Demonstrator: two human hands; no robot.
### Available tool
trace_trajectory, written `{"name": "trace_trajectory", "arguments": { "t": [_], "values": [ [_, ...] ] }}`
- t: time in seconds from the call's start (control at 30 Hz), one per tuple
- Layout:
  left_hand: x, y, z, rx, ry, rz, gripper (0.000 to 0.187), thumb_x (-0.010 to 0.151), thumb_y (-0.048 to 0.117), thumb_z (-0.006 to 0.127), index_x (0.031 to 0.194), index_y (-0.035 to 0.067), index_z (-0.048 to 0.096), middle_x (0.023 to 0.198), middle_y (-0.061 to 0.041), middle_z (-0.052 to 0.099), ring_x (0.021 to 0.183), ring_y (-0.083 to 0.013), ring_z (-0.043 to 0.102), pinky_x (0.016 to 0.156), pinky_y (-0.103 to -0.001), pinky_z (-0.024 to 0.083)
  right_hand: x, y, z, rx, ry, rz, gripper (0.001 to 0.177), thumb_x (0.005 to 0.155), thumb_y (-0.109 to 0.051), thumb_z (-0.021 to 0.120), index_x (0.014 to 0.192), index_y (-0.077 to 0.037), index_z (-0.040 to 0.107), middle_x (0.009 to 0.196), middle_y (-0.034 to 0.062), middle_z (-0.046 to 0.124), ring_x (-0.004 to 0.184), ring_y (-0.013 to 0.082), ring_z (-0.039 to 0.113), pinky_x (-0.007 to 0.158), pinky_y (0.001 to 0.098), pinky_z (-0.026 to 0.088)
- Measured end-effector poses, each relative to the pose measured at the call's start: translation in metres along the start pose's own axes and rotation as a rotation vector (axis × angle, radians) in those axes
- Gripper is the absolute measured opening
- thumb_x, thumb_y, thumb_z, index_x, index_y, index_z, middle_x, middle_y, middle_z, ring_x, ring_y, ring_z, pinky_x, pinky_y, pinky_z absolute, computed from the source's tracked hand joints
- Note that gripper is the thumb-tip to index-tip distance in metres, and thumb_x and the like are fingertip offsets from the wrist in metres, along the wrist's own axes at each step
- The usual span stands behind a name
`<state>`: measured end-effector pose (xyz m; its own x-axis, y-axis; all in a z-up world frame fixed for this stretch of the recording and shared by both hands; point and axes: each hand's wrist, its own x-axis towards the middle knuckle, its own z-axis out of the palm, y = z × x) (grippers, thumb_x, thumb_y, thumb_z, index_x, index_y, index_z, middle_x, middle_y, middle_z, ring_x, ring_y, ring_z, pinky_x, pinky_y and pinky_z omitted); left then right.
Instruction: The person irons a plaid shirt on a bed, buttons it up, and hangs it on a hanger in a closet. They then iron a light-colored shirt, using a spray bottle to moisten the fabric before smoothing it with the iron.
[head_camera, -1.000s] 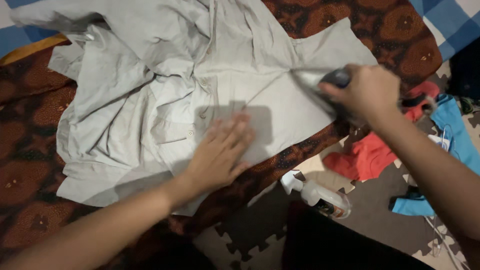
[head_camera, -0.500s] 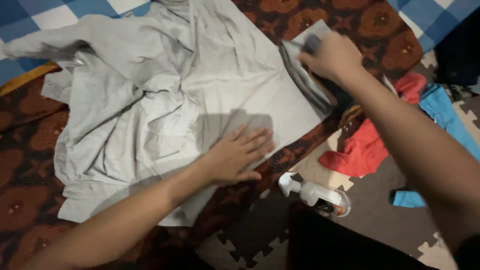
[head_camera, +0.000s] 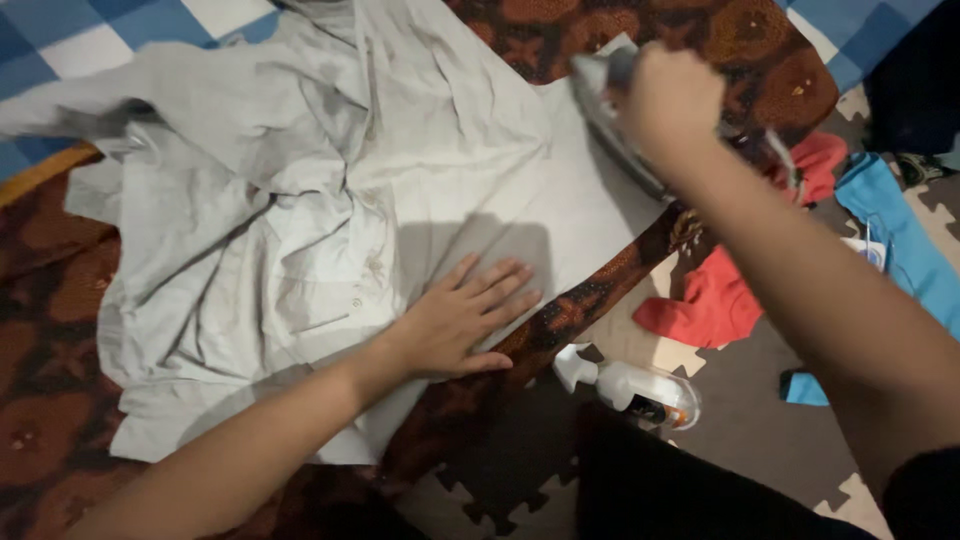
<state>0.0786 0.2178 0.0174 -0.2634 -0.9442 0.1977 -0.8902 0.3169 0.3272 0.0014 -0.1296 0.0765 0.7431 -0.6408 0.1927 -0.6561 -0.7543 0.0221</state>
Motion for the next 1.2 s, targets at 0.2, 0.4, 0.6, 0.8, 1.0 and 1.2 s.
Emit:
{"name": "trace_trajectory", "arguments": {
  "t": [0.2, 0.4, 0.6, 0.8, 1.0, 1.2],
  "values": [
    [-0.003, 0.001, 0.002, -0.024, 0.017, -0.015, 0.079, 0.100, 0.062, 0.045, 0.161, 0.014, 0.031, 0.167, -0.014, 0.030, 0.156, -0.0312, 0.024, 0.124, -0.057, 0.014, 0.027, 0.050, 0.005, 0.070, -0.161, 0.116, 0.056, 0.085, -0.050, 0.086, 0.104, 0.002, 0.074, 0.094, 0.0269, 0.072, 0.085, 0.0432, 0.070, 0.071, 0.0534, 0.056],
    [-0.007, -0.001, 0.009, -0.006, 0.070, -0.003, 0.079, 0.099, 0.062, 0.047, 0.161, 0.014, 0.033, 0.168, -0.014, 0.031, 0.156, -0.0310, 0.024, 0.125, -0.056, 0.015, -0.005, 0.058, 0.004, 0.247, -0.493, 0.149, 0.065, 0.091, -0.055, 0.079, 0.082, 0.009, 0.074, 0.072, 0.0258, 0.070, 0.067, 0.0385, 0.072, 0.068, 0.0471, 0.057],
    [0.001, -0.004, 0.004, -0.048, 0.045, 0.000, 0.073, 0.099, 0.060, 0.050, 0.157, 0.017, 0.038, 0.166, -0.013, 0.031, 0.155, -0.0321, 0.026, 0.124, -0.058, 0.015, -0.056, 0.003, -0.026, 0.341, -0.420, 0.133, 0.050, 0.086, -0.049, 0.079, 0.085, 0.001, 0.075, 0.072, 0.0248, 0.070, 0.066, 0.0402, 0.071, 0.062, 0.0499, 0.055],
    [0.004, -0.002, -0.001, -0.059, 0.027, -0.010, 0.075, 0.098, 0.058, 0.051, 0.158, 0.015, 0.036, 0.166, -0.015, 0.029, 0.154, -0.0333, 0.026, 0.122, -0.058, 0.017, -0.045, -0.027, -0.021, 0.141, -0.093, -0.017, 0.051, 0.086, -0.041, 0.085, 0.102, 0.003, 0.066, 0.083, 0.0251, 0.071, 0.076, 0.0437, 0.071, 0.065, 0.0529, 0.055],
    [0.000, -0.001, -0.001, -0.049, 0.033, -0.025, 0.073, 0.099, 0.055, 0.050, 0.159, 0.015, 0.036, 0.167, -0.015, 0.029, 0.154, -0.0344, 0.027, 0.123, -0.057, 0.016, -0.009, -0.013, -0.002, 0.016, -0.015, -0.002, 0.051, 0.085, -0.041, 0.085, 0.104, 0.003, 0.064, 0.088, 0.0242, 0.072, 0.078, 0.0423, 0.072, 0.066, 0.0525, 0.057],
    [-0.007, 0.000, 0.003, 0.066, 0.012, -0.063, 0.073, 0.099, 0.059, 0.047, 0.158, 0.018, 0.036, 0.165, -0.015, 0.029, 0.155, -0.0340, 0.024, 0.123, -0.059, 0.013, 0.017, 0.007, -0.010, -0.035, -0.092, 0.039, 0.058, 0.083, -0.054, 0.085, 0.106, -0.002, 0.070, 0.094, 0.0227, 0.073, 0.084, 0.0406, 0.072, 0.072, 0.0510, 0.057]
  ]
}}
